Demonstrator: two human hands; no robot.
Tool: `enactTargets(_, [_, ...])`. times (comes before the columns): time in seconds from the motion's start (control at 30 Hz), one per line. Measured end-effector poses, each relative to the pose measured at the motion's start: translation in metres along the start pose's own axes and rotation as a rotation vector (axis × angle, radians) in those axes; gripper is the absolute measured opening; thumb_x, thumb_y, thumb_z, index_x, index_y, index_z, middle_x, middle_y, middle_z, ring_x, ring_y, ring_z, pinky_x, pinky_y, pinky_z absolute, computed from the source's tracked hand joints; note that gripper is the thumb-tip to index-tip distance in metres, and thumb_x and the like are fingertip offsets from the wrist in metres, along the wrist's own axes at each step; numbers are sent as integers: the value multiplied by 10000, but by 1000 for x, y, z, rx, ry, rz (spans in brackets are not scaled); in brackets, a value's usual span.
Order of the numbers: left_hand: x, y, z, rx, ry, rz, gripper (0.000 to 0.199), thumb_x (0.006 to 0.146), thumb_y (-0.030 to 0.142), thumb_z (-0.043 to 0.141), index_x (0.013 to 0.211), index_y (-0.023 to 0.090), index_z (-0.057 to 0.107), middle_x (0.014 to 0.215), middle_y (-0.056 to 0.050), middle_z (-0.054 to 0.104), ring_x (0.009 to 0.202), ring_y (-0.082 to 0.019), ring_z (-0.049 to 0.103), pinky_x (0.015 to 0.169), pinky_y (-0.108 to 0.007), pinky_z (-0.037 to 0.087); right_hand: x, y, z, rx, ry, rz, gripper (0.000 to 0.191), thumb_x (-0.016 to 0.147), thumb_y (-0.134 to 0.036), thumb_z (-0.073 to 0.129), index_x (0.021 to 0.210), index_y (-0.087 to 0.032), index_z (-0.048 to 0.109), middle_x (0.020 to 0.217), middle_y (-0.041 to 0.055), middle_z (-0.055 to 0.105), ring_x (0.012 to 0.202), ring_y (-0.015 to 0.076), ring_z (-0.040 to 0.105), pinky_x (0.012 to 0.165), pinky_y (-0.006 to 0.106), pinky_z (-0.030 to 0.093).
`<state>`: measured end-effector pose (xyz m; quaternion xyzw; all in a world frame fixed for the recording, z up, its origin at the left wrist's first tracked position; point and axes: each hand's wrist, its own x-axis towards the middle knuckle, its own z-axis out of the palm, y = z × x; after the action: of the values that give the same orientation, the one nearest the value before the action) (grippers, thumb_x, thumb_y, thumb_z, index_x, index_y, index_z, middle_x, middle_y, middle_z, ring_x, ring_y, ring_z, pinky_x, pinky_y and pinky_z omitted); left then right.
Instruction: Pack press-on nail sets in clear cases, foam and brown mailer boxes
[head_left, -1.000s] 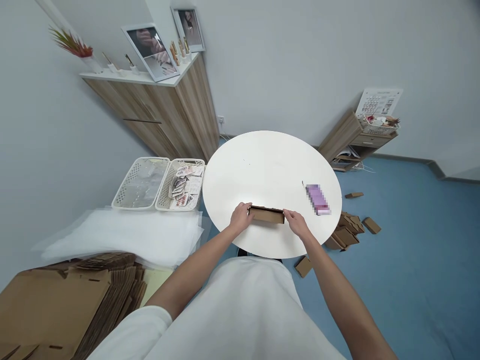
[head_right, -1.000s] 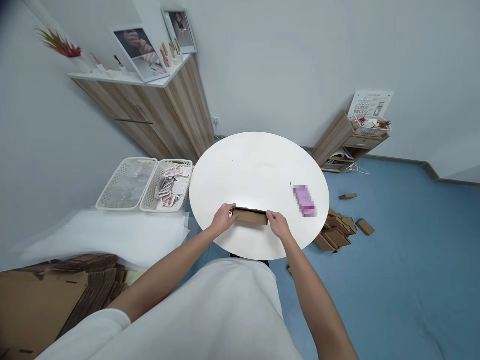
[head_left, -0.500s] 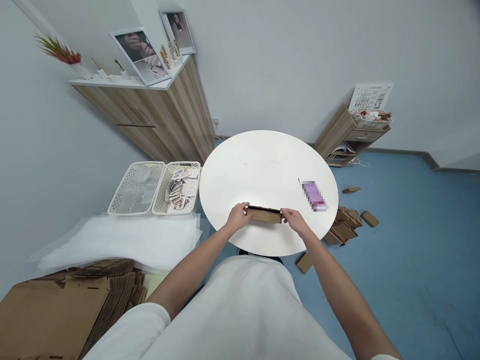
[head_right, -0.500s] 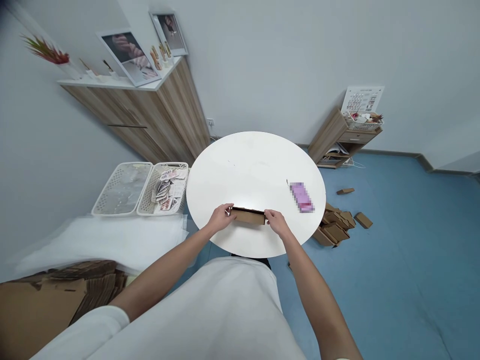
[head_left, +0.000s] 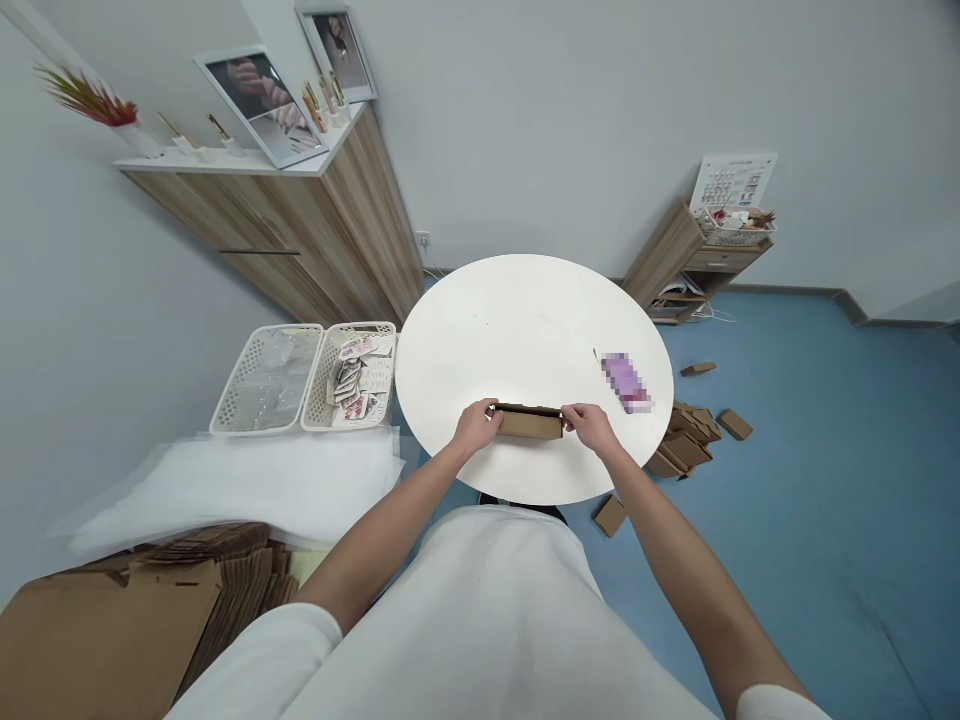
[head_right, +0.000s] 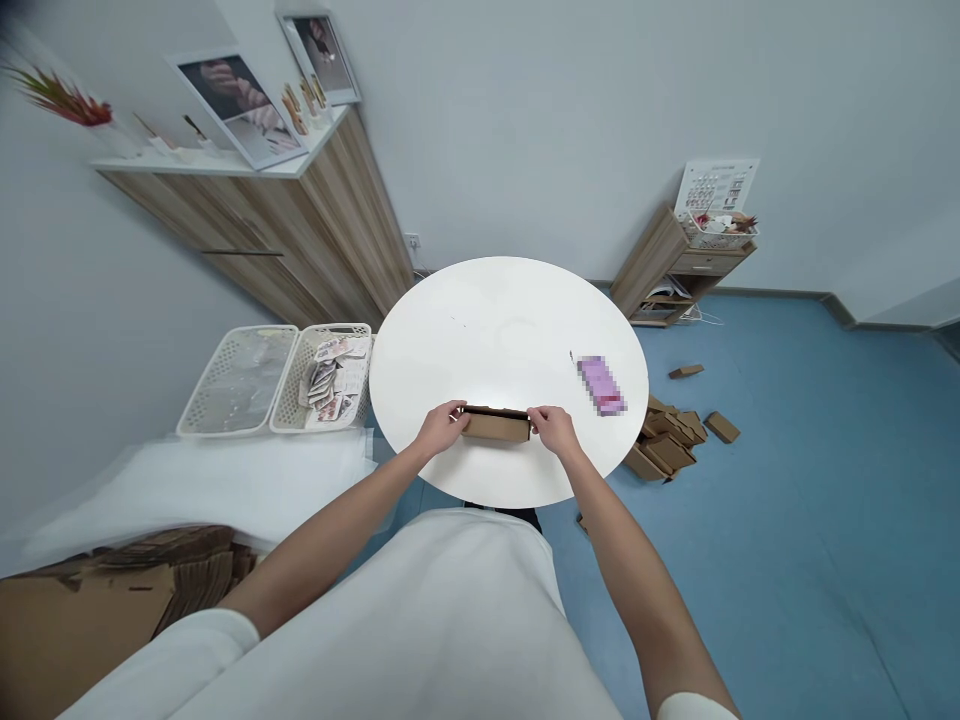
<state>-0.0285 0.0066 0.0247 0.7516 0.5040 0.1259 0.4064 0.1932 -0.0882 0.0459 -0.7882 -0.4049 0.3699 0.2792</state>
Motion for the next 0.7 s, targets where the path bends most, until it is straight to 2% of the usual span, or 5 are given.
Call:
enactTargets(0.2, [5,-1,2,19,-10,-1,340,797,313,440,1104,211,548,932,-25,616,813,-155,570,728,-268,445,2,-13,-2,-45,49,-38,344,741,-438,416,570,-195,588,577,12,603,604,143,545,562,242,376])
enactTargets(0.3, [7,0,0,23,-12,-4,344,798,310,438,1108,207,546,930,-26,617,813,-154,569,729,-264,442,4,-12,-2,-6,41,-34,294,729,-419,455,673,-192,633,586,10,603,621,143,548,591,250,404])
enactTargets(0.43, [9,-3,-3,1,-35,4,367,754,275,497,1110,201,548,906,-20,613,769,-142,565,716,-254,445,6,0,-2,119,-17,-44,320,668,-345,570,947,-200,634,809,33,622,693,141,561,613,267,460])
enactTargets(0.53, [9,-8,-3,-25,-62,35,453,679,195,559,1131,192,536,902,-19,601,719,-129,559,690,-249,449,7,7,-2,196,-46,-41,304,672,-274,572,963,-210,633,957,57,607,746,148,575,615,285,499])
enactTargets(0.7, [10,-12,-1,-81,-73,25,490,654,173,583,1140,196,532,882,-25,587,677,-121,549,657,-249,454,11,2,-2,134,9,-53,276,714,-243,514,960,-191,627,751,37,631,655,135,586,613,286,504])
